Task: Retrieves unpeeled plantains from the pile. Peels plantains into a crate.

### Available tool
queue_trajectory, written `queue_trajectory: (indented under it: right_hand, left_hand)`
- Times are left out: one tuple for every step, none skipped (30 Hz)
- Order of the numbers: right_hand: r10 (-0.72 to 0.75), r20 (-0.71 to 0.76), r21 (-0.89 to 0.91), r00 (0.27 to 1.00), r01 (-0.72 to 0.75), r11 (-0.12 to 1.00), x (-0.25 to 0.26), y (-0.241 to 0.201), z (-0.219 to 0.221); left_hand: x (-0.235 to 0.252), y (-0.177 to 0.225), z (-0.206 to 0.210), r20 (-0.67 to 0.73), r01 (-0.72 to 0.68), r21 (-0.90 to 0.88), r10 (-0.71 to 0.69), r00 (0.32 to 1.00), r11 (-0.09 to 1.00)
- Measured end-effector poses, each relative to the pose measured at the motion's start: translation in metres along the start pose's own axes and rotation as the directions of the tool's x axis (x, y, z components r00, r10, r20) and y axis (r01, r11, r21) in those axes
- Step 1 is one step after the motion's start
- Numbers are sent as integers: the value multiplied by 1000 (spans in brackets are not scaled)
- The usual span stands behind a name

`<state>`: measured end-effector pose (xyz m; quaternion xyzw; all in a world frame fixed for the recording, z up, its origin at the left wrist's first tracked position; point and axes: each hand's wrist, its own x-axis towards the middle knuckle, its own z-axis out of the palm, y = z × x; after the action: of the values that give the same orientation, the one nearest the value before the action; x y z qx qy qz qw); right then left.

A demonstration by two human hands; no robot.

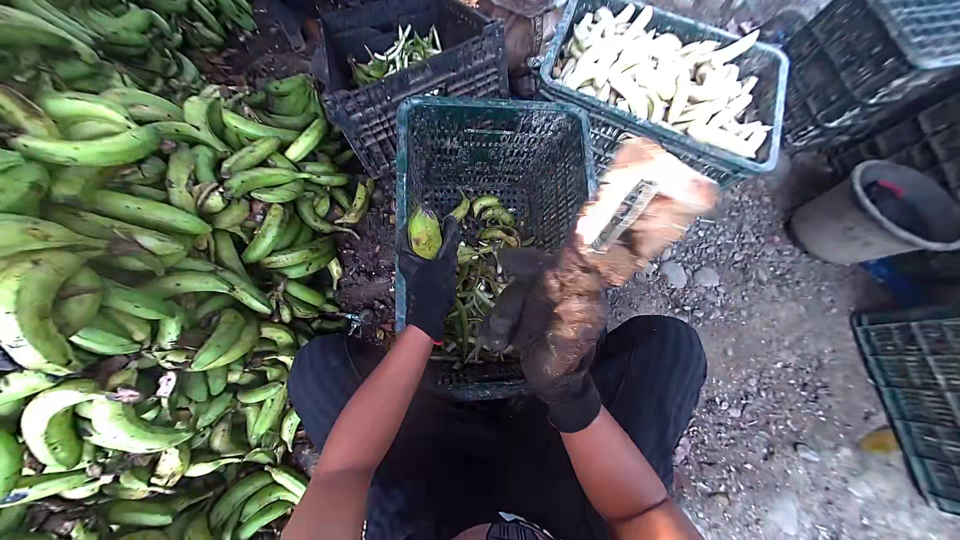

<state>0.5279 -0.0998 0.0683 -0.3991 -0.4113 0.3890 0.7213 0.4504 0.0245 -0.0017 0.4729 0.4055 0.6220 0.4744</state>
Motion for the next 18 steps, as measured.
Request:
queue_trajectory:
  right_hand:
    - [41, -6, -75, 999, -41, 996, 1, 13, -2]
    - [195, -13, -180, 981, -194, 964, -3, 38, -9]
    - [437, -10, -278, 899, -422, 863, -14, 67, -20]
    - [632, -46, -320, 774, -611, 724, -29, 95, -30]
    - [741, -87, -292, 666, -728, 620, -41, 114, -35]
    - [771, -115, -238, 626, -771, 591, -42, 121, -38]
    - [762, -122, -195, 637, -768, 610, -37, 119, -43]
    - [727, -73, -187, 683, -725, 663, -34, 114, -50]
    - [700, -27, -209, 714, -688, 695, -30, 110, -54]
    - [667, -13, -283, 745, -642, 712, -23, 104, -55]
    - [613, -9, -400, 790, -564, 722, -12, 94, -55]
    - [532, 14, -524, 847, -446, 725, 1, 80, -56]
    - [433, 62, -619, 899, -305, 723, 11, 70, -56]
    - [343, 131, -698, 930, -159, 699, 22, 68, -59]
    - [266, 190, -742, 945, -40, 670, 32, 70, -61]
    - [228, 234, -765, 945, 34, 644, 38, 71, -64]
    - [232, 264, -784, 936, 68, 617, 42, 71, -64]
    - [258, 281, -805, 925, 80, 588, 44, 68, -63]
  left_hand:
    - [0, 3, 2, 3, -4, 9, 4, 1000, 1000]
    - [-1, 8, 4, 16, -19, -9, 19, 1000, 1000]
    - [-3, 12, 6, 30, -39, -22, 39, 999, 999]
    - [-6, 16, 4, 59, -50, 15, 49, 997, 999]
    - [-5, 21, -1, 88, -61, 78, 54, 995, 995]
    - [3, 23, -4, 98, -85, 106, 75, 992, 991]
    - [13, 24, -4, 100, -86, 83, 77, 992, 993]
    - [19, 25, -4, 96, -69, 20, 67, 993, 997]
    - [21, 28, -6, 92, -25, -26, 27, 995, 999]
    - [21, 29, -11, 118, 23, -52, -16, 993, 998]
    - [22, 32, -14, 165, 67, -41, -59, 985, 997]
    - [26, 33, -15, 221, 106, -45, -93, 971, 993]
    - [31, 30, -15, 250, 151, -92, -124, 960, 984]
    - [34, 29, -16, 297, 180, -135, -134, 945, 974]
    - [34, 29, -16, 337, 220, -181, -149, 930, 959]
    - [34, 29, -17, 373, 248, -201, -160, 914, 948]
    - [33, 28, -19, 396, 264, -205, -167, 903, 943]
    - [32, 26, -21, 409, 262, -195, -165, 898, 945]
